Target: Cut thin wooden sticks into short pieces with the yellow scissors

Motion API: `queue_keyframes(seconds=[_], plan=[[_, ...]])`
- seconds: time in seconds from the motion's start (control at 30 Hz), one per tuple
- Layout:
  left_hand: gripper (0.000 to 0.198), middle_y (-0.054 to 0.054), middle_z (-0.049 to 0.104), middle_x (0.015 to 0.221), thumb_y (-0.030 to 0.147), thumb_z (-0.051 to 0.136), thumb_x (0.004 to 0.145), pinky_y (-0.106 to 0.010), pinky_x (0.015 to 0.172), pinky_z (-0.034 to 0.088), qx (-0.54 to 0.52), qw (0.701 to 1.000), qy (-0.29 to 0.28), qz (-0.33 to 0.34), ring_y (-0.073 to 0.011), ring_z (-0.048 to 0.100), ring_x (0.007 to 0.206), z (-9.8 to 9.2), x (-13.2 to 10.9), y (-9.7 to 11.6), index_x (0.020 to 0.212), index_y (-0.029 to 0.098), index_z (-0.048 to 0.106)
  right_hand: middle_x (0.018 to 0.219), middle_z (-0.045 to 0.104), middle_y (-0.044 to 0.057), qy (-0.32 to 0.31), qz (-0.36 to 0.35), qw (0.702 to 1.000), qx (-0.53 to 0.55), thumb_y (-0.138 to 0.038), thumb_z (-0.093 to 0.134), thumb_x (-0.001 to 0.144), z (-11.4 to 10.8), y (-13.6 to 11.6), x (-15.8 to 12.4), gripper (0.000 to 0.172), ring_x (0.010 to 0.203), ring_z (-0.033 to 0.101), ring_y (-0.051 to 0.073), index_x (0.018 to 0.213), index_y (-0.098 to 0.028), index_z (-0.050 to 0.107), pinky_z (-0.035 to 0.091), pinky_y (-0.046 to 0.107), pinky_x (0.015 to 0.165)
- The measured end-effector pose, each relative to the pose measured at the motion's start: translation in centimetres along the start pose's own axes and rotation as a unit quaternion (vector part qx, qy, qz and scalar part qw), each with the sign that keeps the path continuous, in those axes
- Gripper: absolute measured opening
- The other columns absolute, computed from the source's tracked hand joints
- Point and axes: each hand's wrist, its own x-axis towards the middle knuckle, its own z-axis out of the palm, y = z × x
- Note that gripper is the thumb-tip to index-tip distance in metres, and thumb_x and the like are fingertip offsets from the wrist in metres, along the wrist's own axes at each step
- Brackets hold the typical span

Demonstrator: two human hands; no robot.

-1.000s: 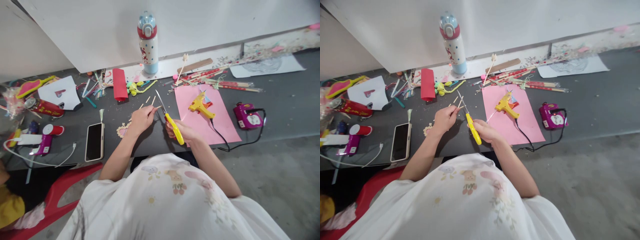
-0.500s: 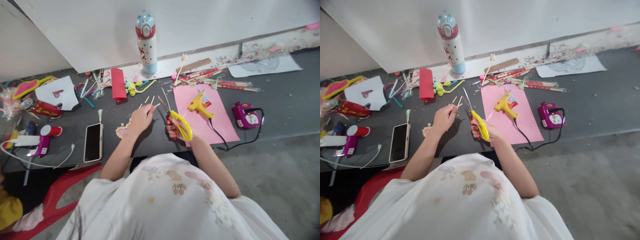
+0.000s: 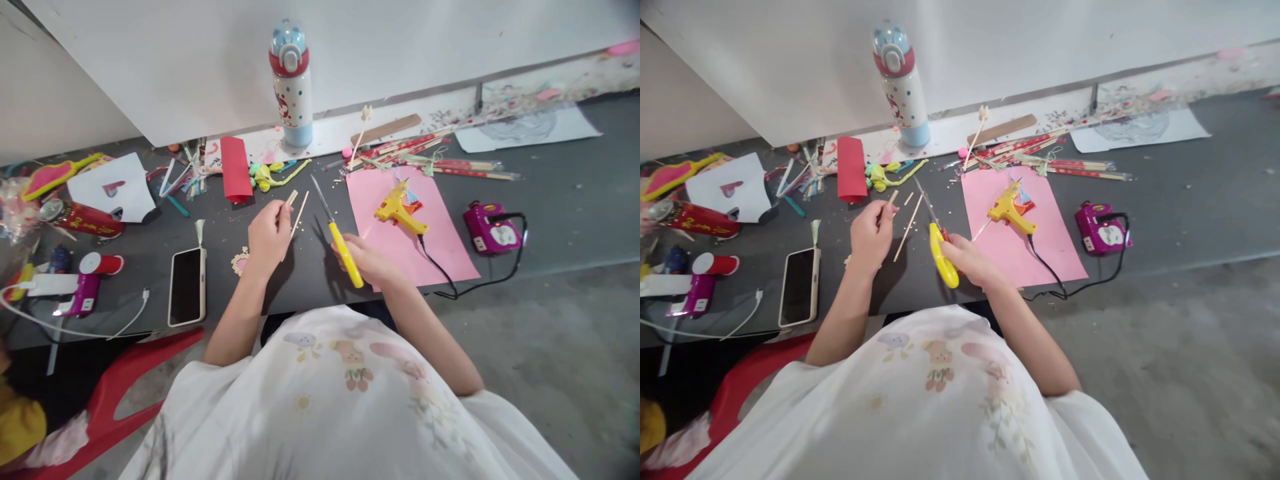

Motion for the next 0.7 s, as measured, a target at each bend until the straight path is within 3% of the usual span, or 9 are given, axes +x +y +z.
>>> queue_keyframes(seconds=[0.07,0.17,0.33,0.53,0.7], plan=[[0.031,0.000,0.064,0.078,0.037,0.035,0.097,-0.021,0.061,0.035,-0.017,0.999,0.037,-0.013,-0.0092,0.052,0.062,-0.7,-0.4,0.4,0.093,0.019,0.061,0.070,0.052,-0.003,0.092,-0.036,0.979,-0.181,-0.051,0.062,0.072,0.6,-0.5,-0.5,0.036,0.061,0.049,0.013,0.084,-0.021,0.048,0.037,0.026,0.055],[0.031,0.001,0.063,0.076,0.037,0.035,0.096,-0.020,0.059,0.034,-0.017,0.999,0.050,-0.014,-0.0080,0.050,0.059,-1.8,-0.9,1.0,0.092,0.019,0.060,0.085,0.062,0.005,0.178,-0.069,0.916,-0.354,-0.053,0.065,0.069,1.4,-1.0,-0.9,0.045,0.075,0.059,0.021,0.094,-0.018,0.049,0.045,0.033,0.066],[0.020,0.003,0.060,0.065,0.037,0.048,0.090,-0.022,0.060,0.033,0.074,0.996,-0.052,-0.015,-0.0099,0.052,0.058,-2.1,-1.8,2.0,0.085,0.021,0.059,0.108,0.065,0.018,0.222,-0.112,0.859,-0.447,-0.047,0.064,0.072,2.4,-0.8,-0.9,0.052,0.100,0.062,0.035,0.108,-0.013,0.047,0.049,0.043,0.081],[0.020,0.002,0.069,0.079,0.041,0.051,0.088,-0.025,0.063,0.036,0.088,0.985,-0.145,-0.028,-0.0148,0.061,0.067,-1.0,-3.5,2.4,0.099,0.025,0.055,0.109,0.064,0.021,0.217,-0.095,0.865,-0.443,-0.056,0.064,0.073,2.5,-0.5,-0.9,0.059,0.101,0.062,0.037,0.109,-0.012,0.048,0.049,0.045,0.082],[0.031,0.002,0.070,0.085,0.037,0.059,0.084,-0.026,0.063,0.037,0.093,0.981,-0.170,-0.031,-0.0179,0.065,0.075,-0.8,-4.1,2.0,0.110,0.027,0.047,0.101,0.066,0.017,0.196,-0.082,0.885,-0.415,-0.051,0.055,0.081,1.8,-0.5,-0.9,0.043,0.090,0.065,0.032,0.101,-0.015,0.048,0.050,0.041,0.075]])
